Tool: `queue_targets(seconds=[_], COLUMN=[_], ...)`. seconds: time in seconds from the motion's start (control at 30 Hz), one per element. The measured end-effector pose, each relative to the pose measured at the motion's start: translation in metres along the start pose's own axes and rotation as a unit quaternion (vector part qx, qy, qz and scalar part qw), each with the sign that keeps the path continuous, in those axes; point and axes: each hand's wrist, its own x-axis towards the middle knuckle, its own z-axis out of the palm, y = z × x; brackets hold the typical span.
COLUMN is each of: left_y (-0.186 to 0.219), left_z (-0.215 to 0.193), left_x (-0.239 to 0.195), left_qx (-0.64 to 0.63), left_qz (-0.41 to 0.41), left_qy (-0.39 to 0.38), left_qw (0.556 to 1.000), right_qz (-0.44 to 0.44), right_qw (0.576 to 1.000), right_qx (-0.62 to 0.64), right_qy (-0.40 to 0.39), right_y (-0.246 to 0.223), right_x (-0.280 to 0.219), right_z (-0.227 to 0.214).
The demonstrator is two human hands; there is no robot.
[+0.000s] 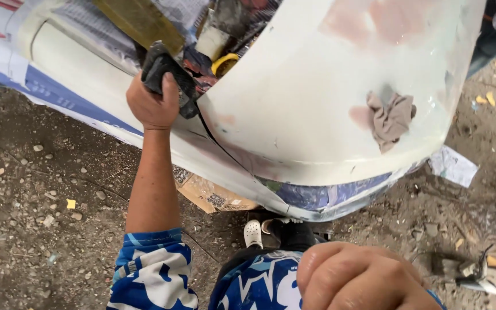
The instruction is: The person sands the surface of a white car hood using a black sanding block. They repeatedly wipe the sanded area with a cloth and occasionally dip the cloth into a bucket of water. The person also touches the hood with their hand to check the surface texture.
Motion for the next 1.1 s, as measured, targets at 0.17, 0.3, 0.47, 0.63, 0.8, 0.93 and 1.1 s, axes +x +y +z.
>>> queue_targets(seconds=[0.17, 0.3, 0.47, 0.63, 0.8, 0.93, 1.1], left_y=[0.002, 0.002, 0.0, 0.007, 0.013, 0.01, 0.007], left_z=[-0.001, -0.001, 0.0, -0.003, -0.008, -0.007, -0.006], left_x=[0.0, 0.001, 0.001, 0.003, 0.003, 0.001, 0.001], left_qx=[0.0, -0.004, 0.002, -0.023, -0.02, -0.021, -0.013], left_qz=[0.002, -0.008, 0.014, -0.027, -0.011, 0.0, 0.001], left_qy=[-0.003, -0.002, 0.011, 0.007, 0.014, 0.014, 0.005], left_qw=[1.0, 1.0, 1.0, 0.999, 1.0, 1.0, 1.0], right_qz=[0.024, 0.024, -0.078, 0.205, 0.219, 0.196, 0.28], right_qw=[0.976, 0.986, 0.991, 0.87, 0.695, 0.651, 0.675], right_qx=[-0.045, -0.078, -0.101, -0.447, -0.666, -0.697, -0.66], right_qy=[0.21, 0.145, 0.051, 0.037, -0.162, -0.228, -0.173], right_y=[-0.01, -0.01, 0.087, 0.176, 0.251, 0.281, 0.315], right_x=[-0.001, 0.003, -0.013, -0.025, -0.041, 0.011, 0.087], right_z=[0.032, 0.034, -0.017, -0.071, -0.085, -0.091, -0.175])
